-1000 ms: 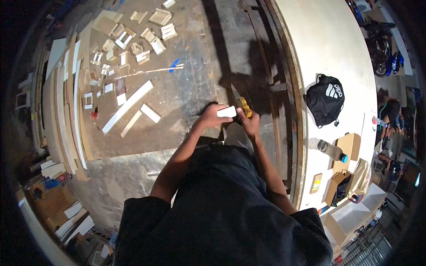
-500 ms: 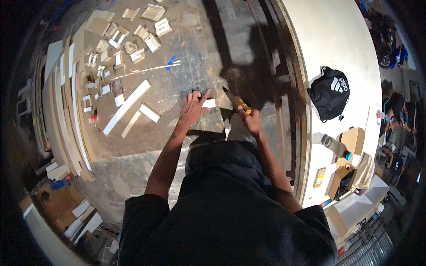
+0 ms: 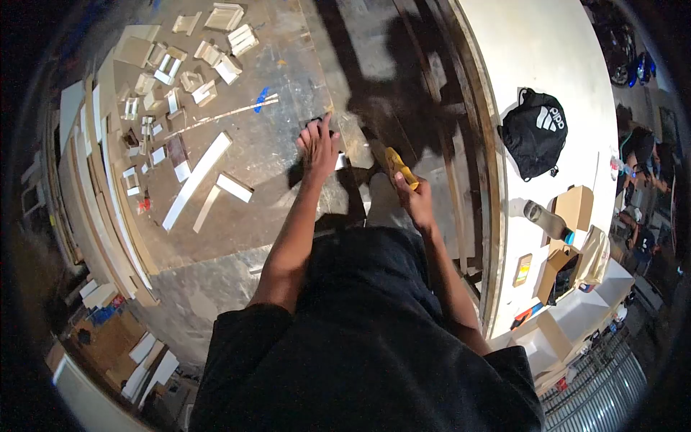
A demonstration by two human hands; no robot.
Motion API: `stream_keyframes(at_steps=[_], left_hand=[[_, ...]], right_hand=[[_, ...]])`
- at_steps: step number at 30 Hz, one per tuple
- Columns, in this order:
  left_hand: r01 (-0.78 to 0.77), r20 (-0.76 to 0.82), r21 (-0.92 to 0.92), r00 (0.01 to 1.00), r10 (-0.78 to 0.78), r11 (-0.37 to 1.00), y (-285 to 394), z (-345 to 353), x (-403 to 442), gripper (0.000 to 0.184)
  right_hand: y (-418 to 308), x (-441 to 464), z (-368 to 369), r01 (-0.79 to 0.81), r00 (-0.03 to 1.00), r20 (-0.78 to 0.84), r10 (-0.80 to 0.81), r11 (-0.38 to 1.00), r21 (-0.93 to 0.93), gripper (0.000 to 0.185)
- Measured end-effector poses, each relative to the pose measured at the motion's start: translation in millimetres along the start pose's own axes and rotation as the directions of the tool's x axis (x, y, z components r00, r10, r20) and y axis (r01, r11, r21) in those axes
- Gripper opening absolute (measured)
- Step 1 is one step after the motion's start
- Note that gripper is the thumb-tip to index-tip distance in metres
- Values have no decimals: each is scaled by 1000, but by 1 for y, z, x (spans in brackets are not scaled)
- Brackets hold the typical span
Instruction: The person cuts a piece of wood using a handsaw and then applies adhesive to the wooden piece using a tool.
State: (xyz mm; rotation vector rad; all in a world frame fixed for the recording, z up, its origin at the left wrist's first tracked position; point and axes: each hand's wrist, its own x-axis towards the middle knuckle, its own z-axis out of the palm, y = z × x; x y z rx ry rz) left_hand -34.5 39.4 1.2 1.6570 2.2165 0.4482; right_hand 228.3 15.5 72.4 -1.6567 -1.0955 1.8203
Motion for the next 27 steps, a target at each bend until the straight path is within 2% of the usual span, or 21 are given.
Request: stream_keyframes(at_steps=[2,5,6,8,11,13,14,15,17,21,23,25,27], left_hand=[[-7,-24,71,1000,9,997,2,3,2,55],[9,18,90,1000,-10,996,-3,10,5,56],[61,10,123,998,-63,991,-3,17,7,58],[71,2,130,997,-71,989,-9,29,10,58],[45,-77,159,996,-33,986,-15,37,10,56],[71,-97,300,994,-44,951,-7,36,12,53],[49,-192,348,981,20,936,-3,35,10,51],[55,-191,346,981,14,936,0,34,9,51],[117,-183,184,980,-83,976,5,29,10,53],[83,-181,54,981,-72,995,11,17,9,48],[80,-207,52,976,-67,995,8,20,11,48],[78,-231,52,971,-64,996,7,21,10,47],[70,-243,125,969,-38,990,6,20,12,42]], right_hand=[[-20,-18,5,-32,999,-22,38,975,222,37],[-51,-44,16,-72,996,-33,84,960,270,35],[-51,-47,21,-41,997,-55,57,965,261,34],[-52,-52,29,-26,997,-61,45,960,279,34],[-57,-54,42,-38,998,-41,51,961,274,34],[-55,-53,52,-59,998,-4,64,945,322,34],[-55,-54,54,-63,998,-1,67,946,319,34],[-59,-57,55,-100,995,11,102,936,337,34],[-69,-58,59,-137,990,24,138,927,349,33],[-82,-57,66,-142,989,-4,150,943,300,37],[-89,-54,71,-163,984,-21,174,952,261,37],[-103,-48,76,-187,979,-17,201,936,300,38],[-107,-38,74,-204,977,-1,213,938,279,36]])
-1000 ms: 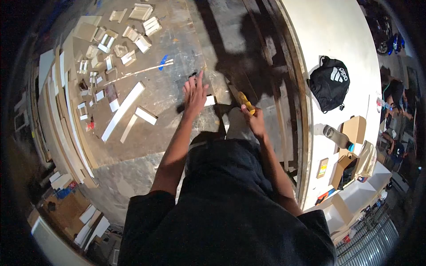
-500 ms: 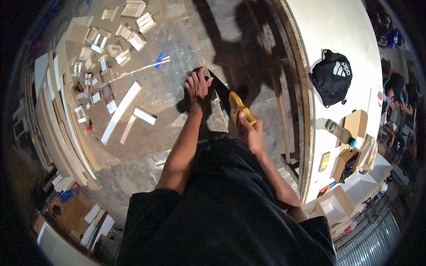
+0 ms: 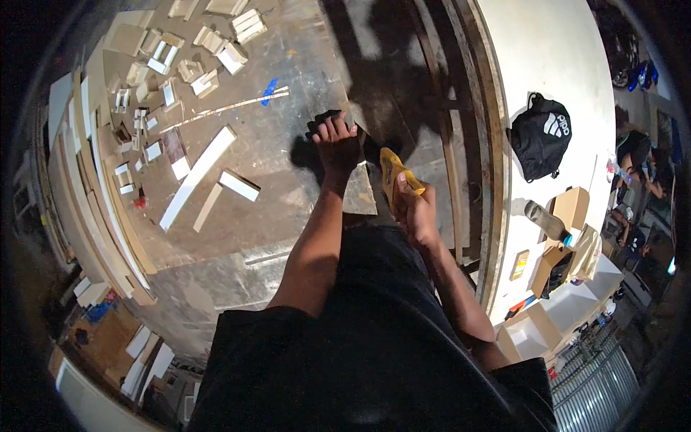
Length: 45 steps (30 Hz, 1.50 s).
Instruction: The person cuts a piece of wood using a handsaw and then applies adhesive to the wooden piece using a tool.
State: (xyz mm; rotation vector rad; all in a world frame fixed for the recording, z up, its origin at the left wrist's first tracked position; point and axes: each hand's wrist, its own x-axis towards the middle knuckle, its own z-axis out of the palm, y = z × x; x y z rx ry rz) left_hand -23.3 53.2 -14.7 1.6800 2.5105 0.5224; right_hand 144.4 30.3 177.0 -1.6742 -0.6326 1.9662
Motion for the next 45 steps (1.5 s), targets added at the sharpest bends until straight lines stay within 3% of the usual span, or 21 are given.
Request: stream_keyframes(at_steps=[4,5,6,7,9,12,13,16,17,24,26,27,28,30,32,34,35,39,42,44,45], left_hand=[[5,5,-36,1000,-5,999,0,-2,0,39],[0,-22,-49,1000,-1,999,-1,-2,-1,37],[-6,-56,-60,998,2,998,-2,-1,2,36],[53,35,-16,998,-53,998,-4,4,3,39],[35,26,4,999,-35,999,-11,11,3,38],[17,53,24,998,-19,1000,-11,15,7,39],[29,57,39,998,-31,999,-11,15,4,39],[38,73,32,997,-40,999,-8,12,2,37],[48,72,17,996,-49,999,-7,11,3,36],[52,85,-37,995,-49,998,2,-2,5,35],[44,55,-63,998,-41,997,2,0,4,35],[35,49,-82,998,-31,996,4,-3,4,37],[24,43,-72,999,-21,997,5,-4,2,37],[82,86,-120,994,-72,989,2,-1,-1,36],[79,33,-107,997,-76,991,0,6,-7,34],[121,-21,-166,992,-127,979,1,9,-8,38],[68,-104,-189,991,-89,980,2,10,-6,31],[146,-39,-211,987,-157,966,2,10,-9,24],[67,-148,-219,984,-101,973,-5,10,-11,17],[-71,-19,-319,997,68,945,-8,-9,-25,14],[-75,87,-308,991,107,948,-10,-19,-32,21]], right_hand=[[27,39,13,-5,998,-63,-4,991,-136,34],[41,52,10,-114,992,-74,104,981,-156,31],[47,65,9,-108,993,-66,98,981,-160,31],[53,77,10,-38,995,-92,25,989,-140,32],[72,86,-5,62,993,-94,-67,996,-58,35],[59,88,-29,-63,995,-75,70,994,92,38],[57,82,-33,-33,991,-126,36,999,19,40],[40,64,-35,-38,965,-259,48,998,46,33],[39,58,-41,-15,980,-199,28,998,67,35],[85,82,-52,-45,977,-207,50,999,25,28],[98,98,-56,148,982,-68,-176,942,-300,24],[110,111,-55,268,959,-16,-284,922,-281,25],[123,124,-54,275,957,-13,-288,924,-266,25],[143,148,-49,201,977,52,-205,823,-532,28],[144,155,-38,249,969,115,-220,846,-472,32],[144,163,-26,228,974,83,-213,885,-405,34],[145,166,-21,226,972,38,-233,868,-442,33],[137,164,-16,291,952,51,-303,837,-463,30],[131,164,-19,316,947,77,-310,874,-370,26],[138,168,-23,319,946,87,-312,849,-420,25],[136,168,-24,323,945,96,-313,847,-422,25]])
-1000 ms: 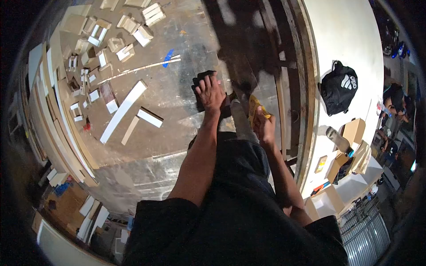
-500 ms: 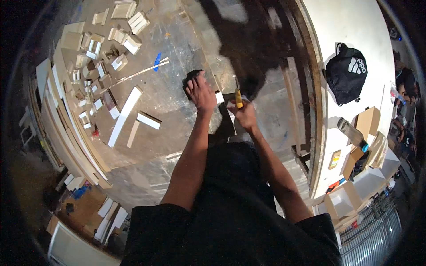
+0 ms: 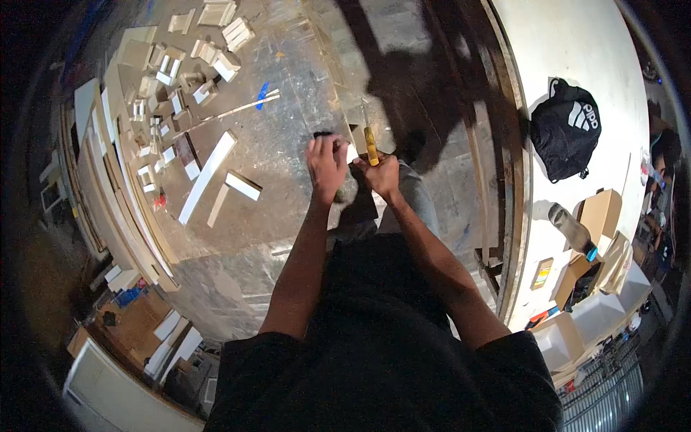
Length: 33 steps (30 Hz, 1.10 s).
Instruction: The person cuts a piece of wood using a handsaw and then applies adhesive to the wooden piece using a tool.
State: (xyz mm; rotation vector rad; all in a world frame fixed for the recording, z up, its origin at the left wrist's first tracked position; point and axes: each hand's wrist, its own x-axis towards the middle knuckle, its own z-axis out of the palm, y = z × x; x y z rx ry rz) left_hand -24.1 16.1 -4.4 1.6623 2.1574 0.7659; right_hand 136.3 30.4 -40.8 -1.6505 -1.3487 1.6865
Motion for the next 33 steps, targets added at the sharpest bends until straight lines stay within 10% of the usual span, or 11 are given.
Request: stream_keyframes(at_steps=[9,14,21,24,27,30,33], left_hand=[[-75,-29,-37,997,74,996,-6,-13,-56,52],[226,65,-355,974,-217,907,0,-42,-62,44],[285,-85,-270,944,-318,919,-12,-85,-79,46],[297,-148,-254,929,-341,920,-6,-112,-88,44],[290,-237,-294,901,-363,911,-8,-131,-96,50],[325,-181,-253,909,-375,911,-31,-156,-110,47],[228,-198,-457,916,-348,860,-77,-169,-124,45]], right_hand=[[-12,-2,-19,-3,966,258,-5,1000,31,24],[-13,-15,-25,77,974,198,-107,985,152,36],[-31,-71,-59,94,985,152,-83,993,-69,35],[-28,-98,-60,386,922,132,-365,836,-391,37],[-29,-127,-52,446,895,-41,-444,892,71,36],[-44,-147,-51,400,898,134,-418,905,145,38],[-50,-170,-18,695,712,135,-689,665,-273,31]])
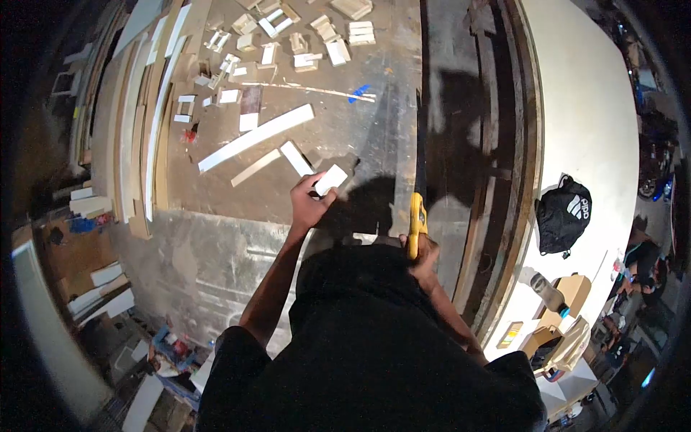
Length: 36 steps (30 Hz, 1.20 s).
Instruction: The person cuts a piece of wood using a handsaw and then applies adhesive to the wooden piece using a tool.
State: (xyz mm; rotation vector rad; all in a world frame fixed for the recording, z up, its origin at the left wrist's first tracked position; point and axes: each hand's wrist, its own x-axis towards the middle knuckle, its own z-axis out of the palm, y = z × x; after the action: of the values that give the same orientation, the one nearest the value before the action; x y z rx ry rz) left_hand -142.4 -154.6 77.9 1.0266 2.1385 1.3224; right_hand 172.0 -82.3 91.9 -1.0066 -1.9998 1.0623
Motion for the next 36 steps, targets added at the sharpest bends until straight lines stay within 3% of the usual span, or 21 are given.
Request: stream_keyframes(at_steps=[1,4,6,7,8,10,11,12,13,14,15,17,18,20,22,27,28,30,32,34,36], left_hand=[[163,49,-230,987,-156,959,-6,-12,1,42],[126,87,-323,991,-104,938,-22,-64,10,41],[141,109,-375,988,-107,916,-27,-104,14,41],[80,83,-351,995,-54,933,-25,-123,15,41],[22,55,-324,998,-4,946,-22,-140,15,42],[49,21,-380,999,-44,924,-13,-175,12,43],[-50,-36,-332,999,40,942,-8,-191,13,43],[-143,-83,-278,989,124,950,-4,-205,14,44],[-236,-111,-151,969,221,960,-3,-219,17,47],[-236,-118,-154,968,219,959,0,-229,15,47],[-212,-104,-221,976,194,952,5,-239,14,49],[-199,-99,-284,979,177,938,17,-258,19,51],[-238,-92,-238,971,222,942,23,-269,20,53],[-270,-81,-186,962,259,945,31,-287,18,55],[-239,-65,-231,971,231,943,38,-299,16,55],[-194,53,-242,976,212,951,53,-330,10,67],[-113,106,-411,980,171,904,43,-327,10,72],[-34,159,-566,976,149,824,30,-329,5,76],[232,297,-743,955,-1,628,35,-340,-3,78],[240,305,-771,952,11,590,19,-336,-3,68],[316,241,-874,942,-235,370,17,-334,-5,56]], right_hand=[[-4,-4,11,33,999,35,-32,999,-22,24],[-21,-29,49,50,989,143,-36,994,-97,22],[-25,-52,87,-227,973,46,226,973,37,27],[-27,-60,100,-264,959,82,272,960,-94,29],[-26,-63,121,-237,964,102,247,966,-102,29],[-45,-64,155,-414,907,-87,412,910,-3,20],[-55,-62,167,-500,854,-137,501,865,48,20],[-58,-60,177,-492,860,-130,493,870,41,20],[-56,-61,187,-454,886,-182,427,877,-155,21],[-54,-63,195,-409,910,-222,350,845,-345,22],[-58,-61,200,-400,914,-217,343,847,-349,22],[-64,-47,214,-379,923,-120,365,818,-433,22],[-69,-39,220,-372,926,-116,359,821,-433,22],[-83,-23,231,-306,913,50,406,759,-574,25],[-90,-12,244,-342,902,62,427,795,-501,24],[-63,5,274,-146,938,187,293,820,-553,19],[-57,7,279,-80,942,230,246,827,-556,19],[-54,12,284,-116,912,253,322,796,-595,22],[-57,27,292,-216,789,282,546,677,-704,30],[-94,33,296,-190,889,117,442,590,-785,32],[-94,44,295,-208,804,220,552,609,-765,31]])
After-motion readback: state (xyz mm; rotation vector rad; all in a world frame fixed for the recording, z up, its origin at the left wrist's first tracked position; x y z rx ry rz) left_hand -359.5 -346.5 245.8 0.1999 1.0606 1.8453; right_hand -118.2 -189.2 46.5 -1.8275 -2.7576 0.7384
